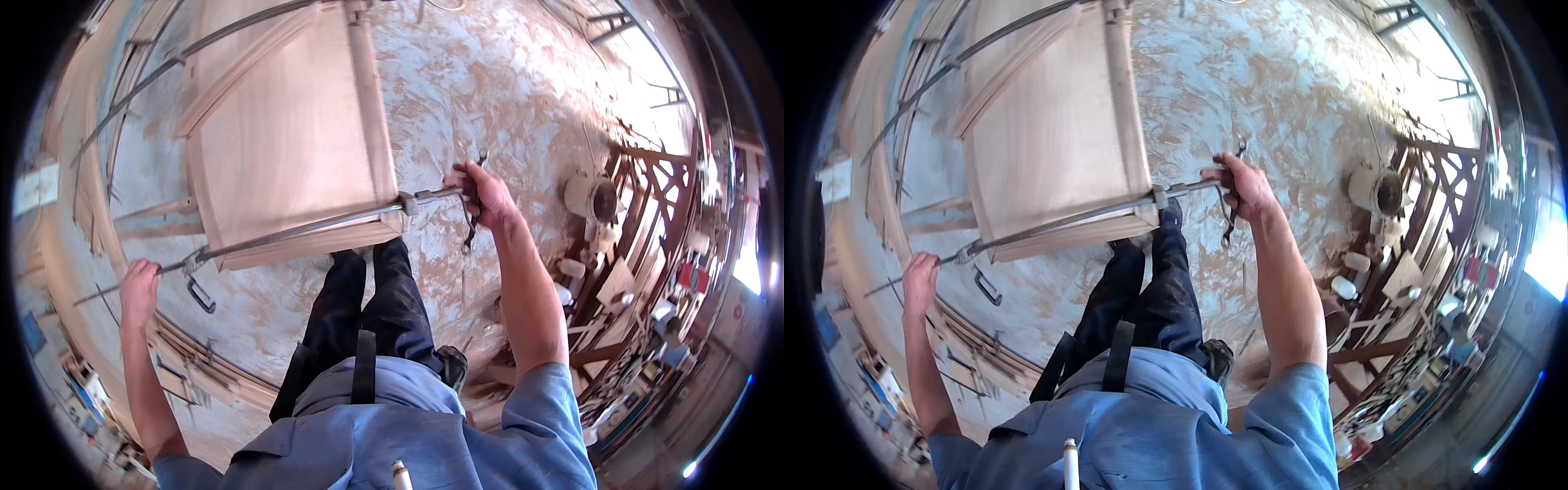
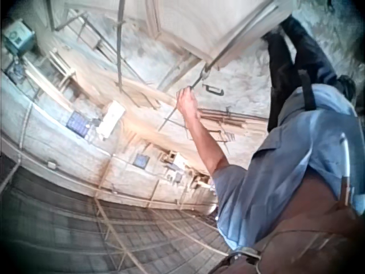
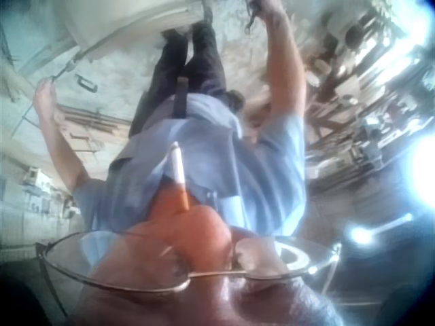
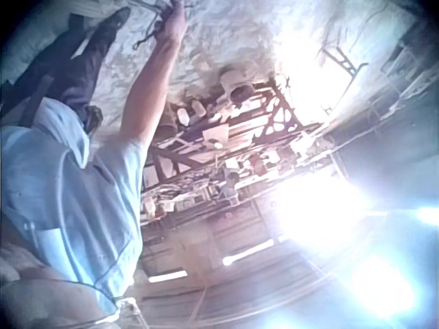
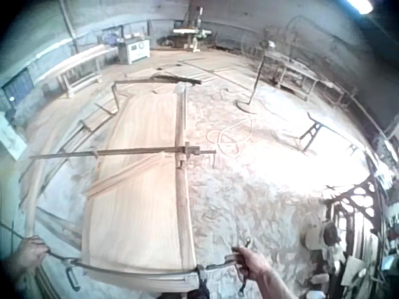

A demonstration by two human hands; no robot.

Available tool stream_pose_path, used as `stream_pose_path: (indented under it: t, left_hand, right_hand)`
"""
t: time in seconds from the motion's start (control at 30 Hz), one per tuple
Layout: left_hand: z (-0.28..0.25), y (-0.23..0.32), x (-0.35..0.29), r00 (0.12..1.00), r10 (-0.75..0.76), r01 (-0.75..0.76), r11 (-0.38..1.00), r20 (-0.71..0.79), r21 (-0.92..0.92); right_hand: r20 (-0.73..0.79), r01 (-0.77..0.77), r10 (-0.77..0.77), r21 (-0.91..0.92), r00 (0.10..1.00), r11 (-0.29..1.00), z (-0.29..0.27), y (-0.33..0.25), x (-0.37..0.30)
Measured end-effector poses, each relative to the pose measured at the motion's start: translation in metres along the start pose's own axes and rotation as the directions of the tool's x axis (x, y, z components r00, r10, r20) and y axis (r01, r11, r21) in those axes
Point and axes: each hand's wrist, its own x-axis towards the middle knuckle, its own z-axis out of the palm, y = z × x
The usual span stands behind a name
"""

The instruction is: The person assembles a wooden door or panel by first tapping a frame piece into place with a hammer. They then retrieve two metal bar clamps and use a wrench to tighten them across the panel, securing the frame to the main board.

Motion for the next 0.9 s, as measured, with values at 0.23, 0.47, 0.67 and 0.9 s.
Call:
stream_pose_path:
  t: [0.23, 0.47, 0.67, 0.9]
  left_hand:
    - [-0.002, 0.005, -0.003, 0.999, -0.03, 0.03, 0.999, 0.027, -0.017]
    - [-0.004, 0.008, 0.006, 0.998, -0.047, 0.048, 0.999, 0.05, -0.022]
    - [-0.005, 0.011, -0.002, 0.998, -0.055, 0.055, 0.998, 0.039, 0.01]
    - [-0.003, 0.011, 0.004, 0.999, -0.042, 0.042, 0.999, 0.02, 0.003]
  right_hand:
    - [-0.124, -0.154, 0.116, -0.359, 0.985, 0.92, 0.018, -0.046, -0.072]
    - [0.118, -0.039, 0.017, 0.19, 0.993, 0.981, -0.001, 0.006, 0.005]
    - [0.279, 0.092, -0.109, 0.074, 0.954, 0.993, -0.029, -0.023, -0.043]
    - [0.192, -0.038, 0.013, 0.126, 0.981, 0.991, -0.008, 0.01, -0.021]
